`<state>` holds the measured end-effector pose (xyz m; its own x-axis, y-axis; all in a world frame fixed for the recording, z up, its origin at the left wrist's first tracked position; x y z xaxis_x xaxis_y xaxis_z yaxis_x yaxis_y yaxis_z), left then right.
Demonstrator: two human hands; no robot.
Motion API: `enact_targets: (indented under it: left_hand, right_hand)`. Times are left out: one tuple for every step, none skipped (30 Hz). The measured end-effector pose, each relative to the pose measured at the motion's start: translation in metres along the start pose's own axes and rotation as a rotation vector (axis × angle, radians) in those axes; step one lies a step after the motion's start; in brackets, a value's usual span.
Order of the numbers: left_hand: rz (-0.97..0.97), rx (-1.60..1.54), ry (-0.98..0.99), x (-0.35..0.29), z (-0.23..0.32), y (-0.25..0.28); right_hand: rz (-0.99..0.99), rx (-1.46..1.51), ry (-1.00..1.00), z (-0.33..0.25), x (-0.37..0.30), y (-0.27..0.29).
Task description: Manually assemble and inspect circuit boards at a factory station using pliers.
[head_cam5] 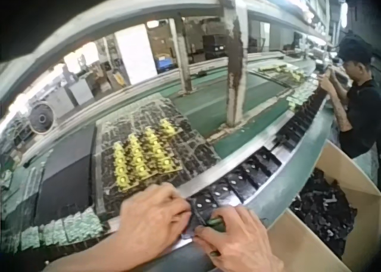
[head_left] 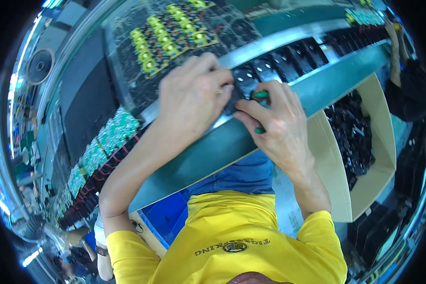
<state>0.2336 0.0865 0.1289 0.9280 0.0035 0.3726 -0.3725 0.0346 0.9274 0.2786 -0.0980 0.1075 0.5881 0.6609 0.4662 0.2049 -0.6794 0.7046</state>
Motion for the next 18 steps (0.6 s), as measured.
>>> enact_targets:
  left_hand:
    - [0.017, 0.000, -0.006, -0.001, 0.001, -0.002]
    - [0.024, 0.040, 0.017, 0.000, 0.003, -0.005]
    - [0.039, 0.033, 0.021, 0.003, 0.008, -0.009]
    - [0.052, 0.017, 0.018, 0.003, 0.006, -0.010]
    - [0.057, 0.037, 0.033, 0.001, 0.000, -0.005]
    - [0.043, 0.069, 0.032, -0.003, -0.005, 0.000]
    - [0.032, 0.080, 0.026, -0.006, -0.006, 0.001]
    - [0.023, 0.078, 0.010, -0.005, -0.002, -0.001]
    - [0.016, 0.074, -0.007, -0.004, 0.002, -0.003]
    - [0.027, 0.052, -0.017, -0.002, 0.005, -0.003]
    - [-0.002, 0.030, -0.005, 0.001, 0.005, -0.004]
    - [-0.034, 0.022, 0.016, 0.000, 0.001, -0.001]
    - [-0.067, 0.014, 0.036, 0.000, -0.001, 0.000]
    - [-0.098, 0.014, 0.067, 0.001, -0.003, 0.002]
    - [-0.089, 0.007, 0.066, 0.002, -0.003, 0.003]
    - [-0.115, -0.020, 0.086, 0.004, -0.003, 0.002]
    - [-0.142, -0.044, 0.108, 0.004, -0.003, 0.002]
    - [-0.170, -0.067, 0.130, 0.005, -0.004, 0.002]
  right_hand:
    - [-0.012, 0.001, 0.010, -0.002, 0.000, 0.003]
    - [-0.007, 0.031, 0.045, -0.003, 0.000, 0.005]
    - [-0.002, 0.014, 0.055, -0.002, -0.002, 0.009]
    - [0.004, -0.010, 0.054, -0.002, -0.001, 0.008]
    - [0.040, 0.173, 0.011, -0.006, 0.006, 0.015]
    - [0.072, 0.353, -0.035, -0.011, 0.014, 0.024]
    - [0.065, 0.346, -0.029, -0.019, 0.023, 0.029]
    - [0.119, 0.719, -0.063, -0.023, 0.037, 0.033]
    - [0.175, 1.089, -0.098, -0.022, 0.049, 0.034]
    - [0.156, 1.310, -0.152, -0.009, 0.061, 0.028]
    - [0.146, 1.523, -0.208, 0.004, 0.069, 0.022]
    - [0.153, 1.505, -0.206, 0.001, 0.078, 0.015]
    - [0.255, 1.465, -0.225, -0.007, 0.087, 0.006]
    - [0.346, 1.432, -0.236, -0.010, 0.094, 0.000]
    - [0.345, 1.421, -0.232, -0.006, 0.096, -0.005]
    - [0.329, 1.424, -0.221, -0.001, 0.098, -0.012]
    - [0.312, 1.431, -0.211, 0.002, 0.099, -0.019]
    - [0.294, 1.438, -0.201, 0.004, 0.100, -0.024]
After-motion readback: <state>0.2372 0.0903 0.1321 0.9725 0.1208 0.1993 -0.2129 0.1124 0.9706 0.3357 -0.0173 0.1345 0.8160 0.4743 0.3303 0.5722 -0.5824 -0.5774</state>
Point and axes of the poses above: each hand's wrist, its own x-axis towards the middle knuckle, its own y-axis out of the back of the hand, z = x × y, the point moved 4 cm from there along x, towards the middle knuckle, and after that the axes turned 8 degrees about x, right-handed, at the moved point
